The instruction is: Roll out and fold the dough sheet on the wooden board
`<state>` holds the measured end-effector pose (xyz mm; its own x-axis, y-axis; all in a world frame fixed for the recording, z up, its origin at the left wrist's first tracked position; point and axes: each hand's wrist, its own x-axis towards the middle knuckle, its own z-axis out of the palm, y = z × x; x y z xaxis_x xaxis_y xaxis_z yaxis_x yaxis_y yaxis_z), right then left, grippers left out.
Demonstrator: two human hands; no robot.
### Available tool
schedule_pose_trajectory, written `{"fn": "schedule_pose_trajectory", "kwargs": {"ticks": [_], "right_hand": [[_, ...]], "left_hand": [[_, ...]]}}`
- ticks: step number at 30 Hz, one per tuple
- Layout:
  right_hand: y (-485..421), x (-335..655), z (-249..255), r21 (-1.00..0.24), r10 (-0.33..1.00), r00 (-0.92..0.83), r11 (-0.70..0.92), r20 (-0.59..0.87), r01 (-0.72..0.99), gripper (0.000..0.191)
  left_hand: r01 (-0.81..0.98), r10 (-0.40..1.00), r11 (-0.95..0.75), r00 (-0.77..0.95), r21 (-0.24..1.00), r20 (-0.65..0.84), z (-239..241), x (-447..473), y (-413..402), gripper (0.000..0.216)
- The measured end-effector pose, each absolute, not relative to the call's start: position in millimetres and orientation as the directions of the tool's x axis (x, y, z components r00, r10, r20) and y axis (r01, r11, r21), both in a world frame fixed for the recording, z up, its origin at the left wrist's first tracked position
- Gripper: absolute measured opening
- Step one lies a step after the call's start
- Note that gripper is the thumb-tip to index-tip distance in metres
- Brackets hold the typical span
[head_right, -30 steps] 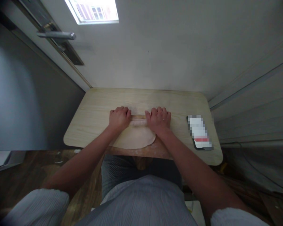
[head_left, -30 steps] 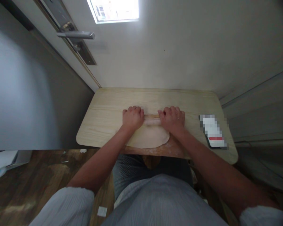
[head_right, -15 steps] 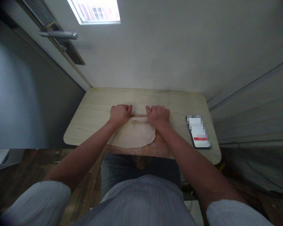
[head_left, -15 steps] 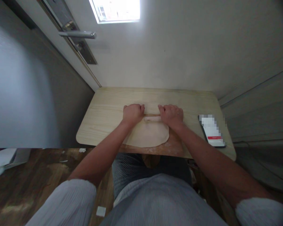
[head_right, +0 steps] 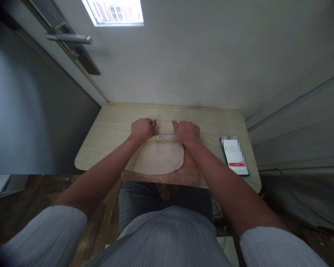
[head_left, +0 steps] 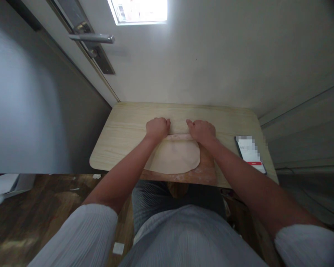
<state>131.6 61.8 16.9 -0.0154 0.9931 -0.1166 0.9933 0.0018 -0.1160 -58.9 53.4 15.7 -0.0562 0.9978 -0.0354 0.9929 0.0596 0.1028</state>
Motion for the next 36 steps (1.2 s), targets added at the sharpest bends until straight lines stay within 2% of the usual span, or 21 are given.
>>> {"fn": "schedule_pose_trajectory", "kwargs": {"ticks": [10,16,18,24,31,36], "right_hand": [[78,129,17,-0.155,0.994,0.003,-0.02,-0.109,0.988,0.075],[64,134,15,-0.133,0.992,-0.035,0.018,-0.125,0.991,0.066],[55,136,14,-0.13,0.994,-0.066,0.054,-0.091,0.99,0.059],[24,143,8,-0.151,0.978,-0.137,0.161,0.156,0.975,0.046],[-8,151,1,-0.137,0.963,-0.206,0.23,0.172,0.963,0.053],[-26,153,-4,-0.13,0.961,-0.196,0.223,0.194,0.966,0.057]], "left_hand": [[0.992,0.996,0.071,-0.066,0.101,-0.051,18,-58,73,0.058],[0.992,0.999,0.049,-0.047,0.117,-0.023,21,-56,54,0.059],[0.993,1.0,0.025,-0.024,0.114,-0.003,21,-55,44,0.056],[0.986,0.994,-0.103,0.097,0.135,0.054,21,-52,21,0.043],[0.963,0.987,-0.159,0.148,0.215,0.068,14,-48,-6,0.042],[0.966,0.985,-0.148,0.125,0.214,0.118,12,-43,-25,0.045]]}}
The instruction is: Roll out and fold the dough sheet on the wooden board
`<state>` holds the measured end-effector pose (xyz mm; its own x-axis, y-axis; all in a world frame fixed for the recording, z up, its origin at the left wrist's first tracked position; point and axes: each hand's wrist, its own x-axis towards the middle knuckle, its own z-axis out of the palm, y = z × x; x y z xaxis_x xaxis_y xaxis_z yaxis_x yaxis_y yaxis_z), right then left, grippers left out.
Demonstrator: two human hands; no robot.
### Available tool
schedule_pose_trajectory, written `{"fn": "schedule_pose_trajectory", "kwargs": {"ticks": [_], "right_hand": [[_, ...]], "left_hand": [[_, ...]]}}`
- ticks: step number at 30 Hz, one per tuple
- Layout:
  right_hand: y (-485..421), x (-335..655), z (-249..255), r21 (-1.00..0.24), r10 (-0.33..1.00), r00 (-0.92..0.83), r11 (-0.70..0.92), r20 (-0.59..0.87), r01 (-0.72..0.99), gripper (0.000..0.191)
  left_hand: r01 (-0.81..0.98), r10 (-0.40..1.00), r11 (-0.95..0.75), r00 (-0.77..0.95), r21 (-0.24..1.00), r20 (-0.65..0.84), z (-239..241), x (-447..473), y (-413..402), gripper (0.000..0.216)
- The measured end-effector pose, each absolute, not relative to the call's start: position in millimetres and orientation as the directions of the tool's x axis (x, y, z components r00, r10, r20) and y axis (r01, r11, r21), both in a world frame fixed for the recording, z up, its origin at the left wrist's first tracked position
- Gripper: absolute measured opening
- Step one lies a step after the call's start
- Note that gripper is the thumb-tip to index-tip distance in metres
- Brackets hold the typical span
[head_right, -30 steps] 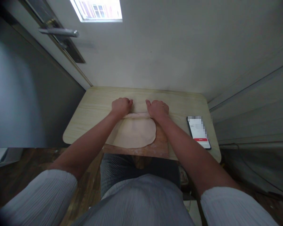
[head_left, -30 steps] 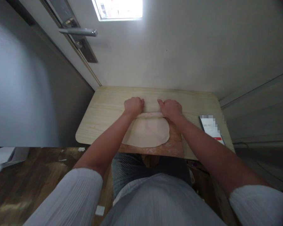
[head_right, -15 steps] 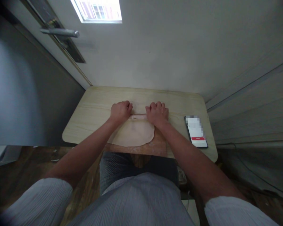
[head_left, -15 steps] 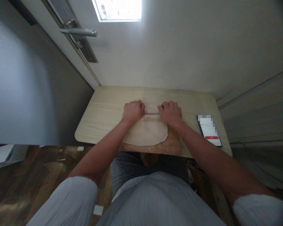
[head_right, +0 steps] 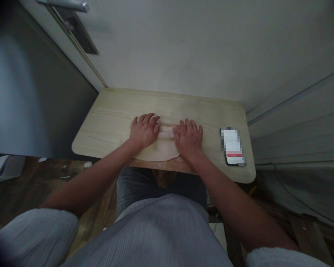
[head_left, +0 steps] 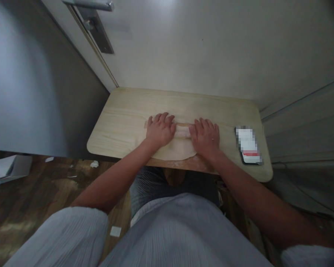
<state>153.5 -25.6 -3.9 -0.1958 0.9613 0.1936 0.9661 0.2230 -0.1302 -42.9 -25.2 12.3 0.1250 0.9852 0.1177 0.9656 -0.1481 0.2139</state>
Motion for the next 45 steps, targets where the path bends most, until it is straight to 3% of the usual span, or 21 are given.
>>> {"fn": "schedule_pose_trajectory", "kwargs": {"ticks": [20,34,45], "right_hand": [[-84,161,-17,-0.133,0.94,-0.207,0.25,0.272,0.959,0.07],[-125,165,-18,-0.109,0.936,-0.24,0.275,0.256,0.955,0.074],[-169,169,-22,-0.15,0.913,-0.237,0.3,0.333,0.942,0.078]], "left_hand": [[0.944,0.977,-0.201,0.173,0.262,0.125,16,-39,-80,0.052],[0.953,0.974,-0.2,0.168,0.229,0.152,6,-37,-114,0.052],[0.962,0.973,-0.199,0.172,0.185,0.151,2,-32,-157,0.059]]}}
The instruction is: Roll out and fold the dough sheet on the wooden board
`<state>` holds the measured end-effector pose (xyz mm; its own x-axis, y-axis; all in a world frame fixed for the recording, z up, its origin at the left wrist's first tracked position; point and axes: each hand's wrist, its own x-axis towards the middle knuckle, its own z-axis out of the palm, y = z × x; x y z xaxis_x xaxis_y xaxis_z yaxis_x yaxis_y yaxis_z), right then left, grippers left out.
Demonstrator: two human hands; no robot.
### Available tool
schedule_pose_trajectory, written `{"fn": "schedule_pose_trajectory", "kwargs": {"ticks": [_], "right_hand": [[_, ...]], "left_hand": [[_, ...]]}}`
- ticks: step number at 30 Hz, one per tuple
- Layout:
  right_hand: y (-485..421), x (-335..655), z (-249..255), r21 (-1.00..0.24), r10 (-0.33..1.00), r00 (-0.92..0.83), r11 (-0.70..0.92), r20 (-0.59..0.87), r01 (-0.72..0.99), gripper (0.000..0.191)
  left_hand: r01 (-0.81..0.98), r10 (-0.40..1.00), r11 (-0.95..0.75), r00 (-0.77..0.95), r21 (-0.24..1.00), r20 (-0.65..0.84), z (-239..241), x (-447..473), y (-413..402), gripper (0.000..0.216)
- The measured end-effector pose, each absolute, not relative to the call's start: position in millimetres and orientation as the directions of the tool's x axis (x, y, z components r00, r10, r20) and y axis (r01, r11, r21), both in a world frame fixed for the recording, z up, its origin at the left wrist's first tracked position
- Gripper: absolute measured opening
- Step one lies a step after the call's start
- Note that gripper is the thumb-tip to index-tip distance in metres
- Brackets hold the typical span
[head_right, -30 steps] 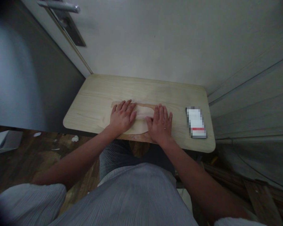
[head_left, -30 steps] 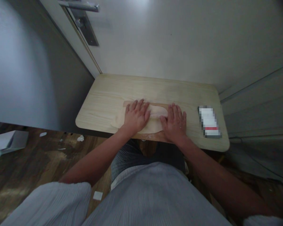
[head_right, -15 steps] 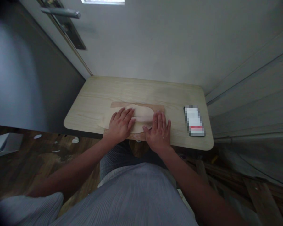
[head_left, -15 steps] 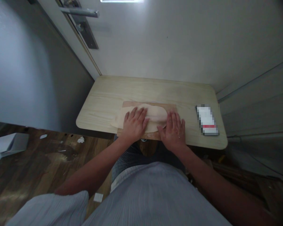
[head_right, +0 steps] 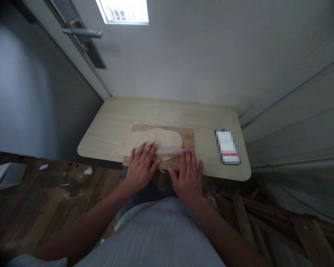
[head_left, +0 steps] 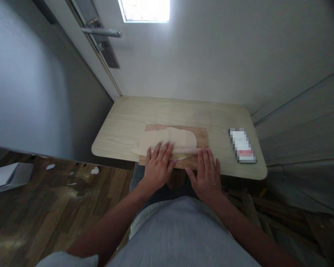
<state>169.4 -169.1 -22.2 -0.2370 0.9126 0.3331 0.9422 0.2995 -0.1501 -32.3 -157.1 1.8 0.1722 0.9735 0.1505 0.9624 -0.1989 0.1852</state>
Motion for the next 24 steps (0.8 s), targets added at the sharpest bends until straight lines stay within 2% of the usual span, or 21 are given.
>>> {"fn": "schedule_pose_trajectory", "kwargs": {"ticks": [6,13,18,24], "right_hand": [[-142,168,-19,-0.162,0.921,-0.238,0.298,0.309,0.941,0.066],[-73,157,9,-0.287,0.975,-0.14,0.187,0.175,0.939,0.056],[-36,153,19,-0.229,0.979,-0.117,0.154,0.169,0.961,0.058],[-8,147,16,-0.212,0.994,-0.082,0.095,0.07,0.973,0.058]], "left_hand": [[0.966,0.974,-0.182,0.153,0.181,0.165,3,-33,-137,0.059],[0.972,0.976,-0.161,0.131,0.174,0.174,7,-34,-103,0.057],[0.965,0.97,-0.163,0.119,0.205,0.212,15,-31,-90,0.055],[0.964,0.963,-0.077,0.006,0.255,0.268,23,-25,-44,0.045]]}}
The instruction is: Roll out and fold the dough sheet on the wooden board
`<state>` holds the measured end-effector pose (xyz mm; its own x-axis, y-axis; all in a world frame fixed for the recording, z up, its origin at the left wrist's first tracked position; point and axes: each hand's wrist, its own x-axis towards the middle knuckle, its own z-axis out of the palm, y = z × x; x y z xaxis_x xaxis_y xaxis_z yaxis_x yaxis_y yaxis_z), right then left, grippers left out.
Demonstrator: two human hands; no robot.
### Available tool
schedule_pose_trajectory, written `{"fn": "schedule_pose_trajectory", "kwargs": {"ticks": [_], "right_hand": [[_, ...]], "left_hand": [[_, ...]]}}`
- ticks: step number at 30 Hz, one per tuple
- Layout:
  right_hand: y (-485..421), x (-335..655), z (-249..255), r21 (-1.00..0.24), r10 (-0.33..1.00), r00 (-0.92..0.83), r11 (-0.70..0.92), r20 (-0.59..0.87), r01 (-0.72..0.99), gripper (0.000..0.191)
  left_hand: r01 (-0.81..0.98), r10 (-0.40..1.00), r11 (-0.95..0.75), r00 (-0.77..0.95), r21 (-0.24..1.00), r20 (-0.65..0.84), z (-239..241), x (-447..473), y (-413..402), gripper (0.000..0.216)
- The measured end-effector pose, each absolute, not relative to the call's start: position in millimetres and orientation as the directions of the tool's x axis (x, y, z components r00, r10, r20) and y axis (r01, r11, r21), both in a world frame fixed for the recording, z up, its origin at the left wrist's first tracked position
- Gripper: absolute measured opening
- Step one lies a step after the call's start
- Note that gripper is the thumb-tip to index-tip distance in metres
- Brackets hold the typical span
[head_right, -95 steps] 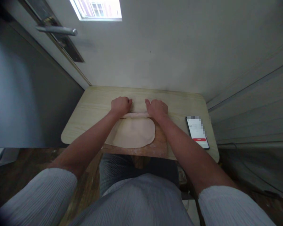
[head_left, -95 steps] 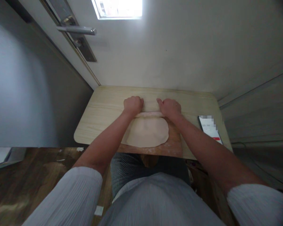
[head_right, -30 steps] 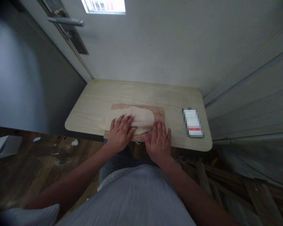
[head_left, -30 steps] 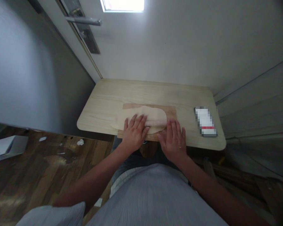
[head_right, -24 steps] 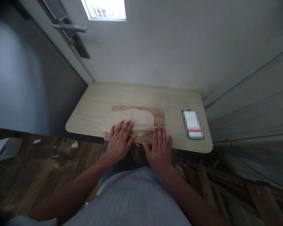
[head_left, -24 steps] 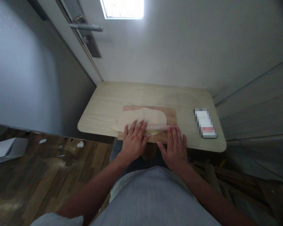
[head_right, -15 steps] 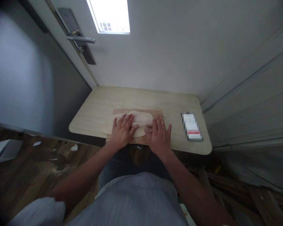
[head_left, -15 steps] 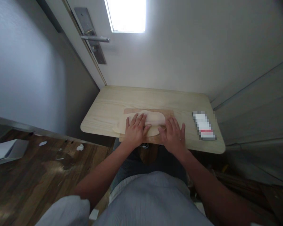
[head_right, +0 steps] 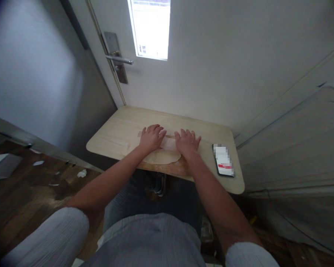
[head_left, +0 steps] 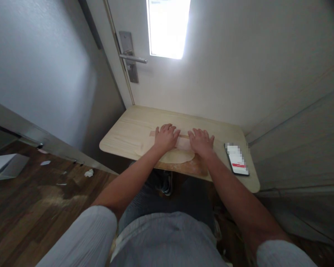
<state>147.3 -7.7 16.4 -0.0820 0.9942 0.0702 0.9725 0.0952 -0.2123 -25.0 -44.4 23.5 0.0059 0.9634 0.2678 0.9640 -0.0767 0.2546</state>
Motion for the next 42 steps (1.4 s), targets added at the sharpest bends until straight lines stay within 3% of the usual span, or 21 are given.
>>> {"fn": "schedule_pose_trajectory", "kwargs": {"ticks": [3,9,20,31,42], "right_hand": [[-6,145,12,-0.211,0.996,-0.086,0.092,0.033,0.973,0.057],[-1,146,2,-0.242,0.984,-0.066,0.105,0.165,0.964,0.058],[15,143,-2,-0.219,0.977,-0.073,0.117,0.199,0.969,0.056],[-18,145,-5,-0.172,0.95,-0.066,0.123,0.306,0.977,0.061],[-50,149,-7,-0.189,0.955,-0.072,0.13,0.286,0.973,0.06]], "left_hand": [[0.972,0.971,-0.08,0.027,0.22,0.237,18,-24,-33,0.044],[0.977,0.966,-0.101,0.05,0.189,0.255,6,-25,-25,0.044],[0.975,0.965,-0.098,0.045,0.198,0.257,7,-26,-5,0.044],[0.969,0.969,-0.166,0.126,0.184,0.21,10,-22,-34,0.047],[0.968,0.97,-0.139,0.091,0.207,0.224,12,-15,-69,0.049]]}}
